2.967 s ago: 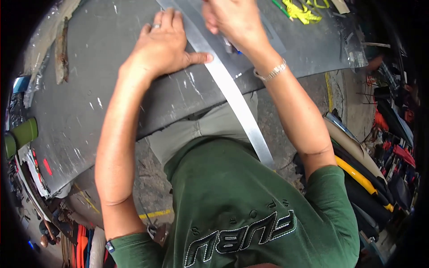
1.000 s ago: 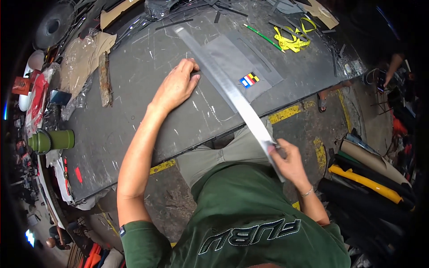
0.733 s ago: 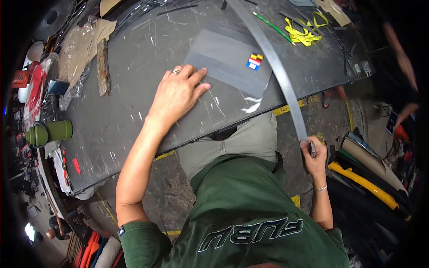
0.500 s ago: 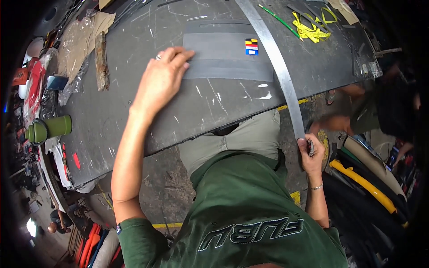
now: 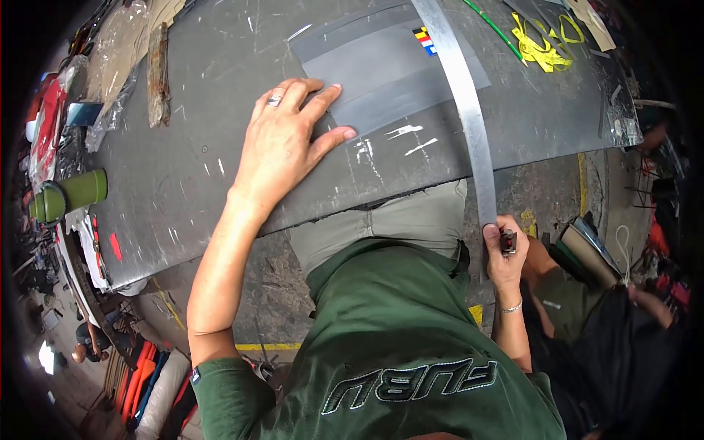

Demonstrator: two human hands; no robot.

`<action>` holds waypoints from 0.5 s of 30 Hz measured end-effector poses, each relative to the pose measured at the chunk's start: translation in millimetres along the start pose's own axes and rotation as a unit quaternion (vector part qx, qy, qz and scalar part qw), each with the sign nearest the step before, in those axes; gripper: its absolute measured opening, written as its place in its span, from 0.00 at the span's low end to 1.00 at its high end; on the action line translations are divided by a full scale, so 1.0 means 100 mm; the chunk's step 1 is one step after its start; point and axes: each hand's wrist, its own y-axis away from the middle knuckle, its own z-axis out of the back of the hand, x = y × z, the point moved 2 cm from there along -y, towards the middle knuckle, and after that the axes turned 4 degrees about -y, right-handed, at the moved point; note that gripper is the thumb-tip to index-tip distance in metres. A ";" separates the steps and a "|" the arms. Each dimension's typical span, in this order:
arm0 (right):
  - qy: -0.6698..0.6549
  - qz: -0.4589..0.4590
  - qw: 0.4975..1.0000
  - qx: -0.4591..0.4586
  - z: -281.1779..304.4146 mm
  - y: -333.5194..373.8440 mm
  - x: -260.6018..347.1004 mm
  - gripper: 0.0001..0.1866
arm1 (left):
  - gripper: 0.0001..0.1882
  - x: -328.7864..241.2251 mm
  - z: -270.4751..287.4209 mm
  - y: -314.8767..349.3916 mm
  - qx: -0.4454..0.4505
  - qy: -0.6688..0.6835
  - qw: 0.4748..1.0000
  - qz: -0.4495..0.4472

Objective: Cutting pieces of grey synthetic fabric material using a metal ruler and a utility knife on a workbench.

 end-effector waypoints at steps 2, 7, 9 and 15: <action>-0.031 0.012 0.999 0.002 -0.07 0.01 0.05 0.13 | 0.31 -0.06 -0.04 0.01 -0.004 0.012 1.000 0.020; -0.017 0.031 0.998 0.046 -0.13 0.11 0.18 0.09 | 0.36 0.01 -0.16 0.08 -0.019 0.008 0.999 0.034; -0.025 0.014 0.998 0.060 -0.13 0.18 0.20 0.09 | 0.41 0.02 -0.19 0.09 -0.022 0.031 0.998 0.057; -0.020 -0.014 0.993 0.112 -0.18 0.25 0.22 0.07 | 0.47 0.03 -0.20 0.10 -0.012 0.056 0.996 0.069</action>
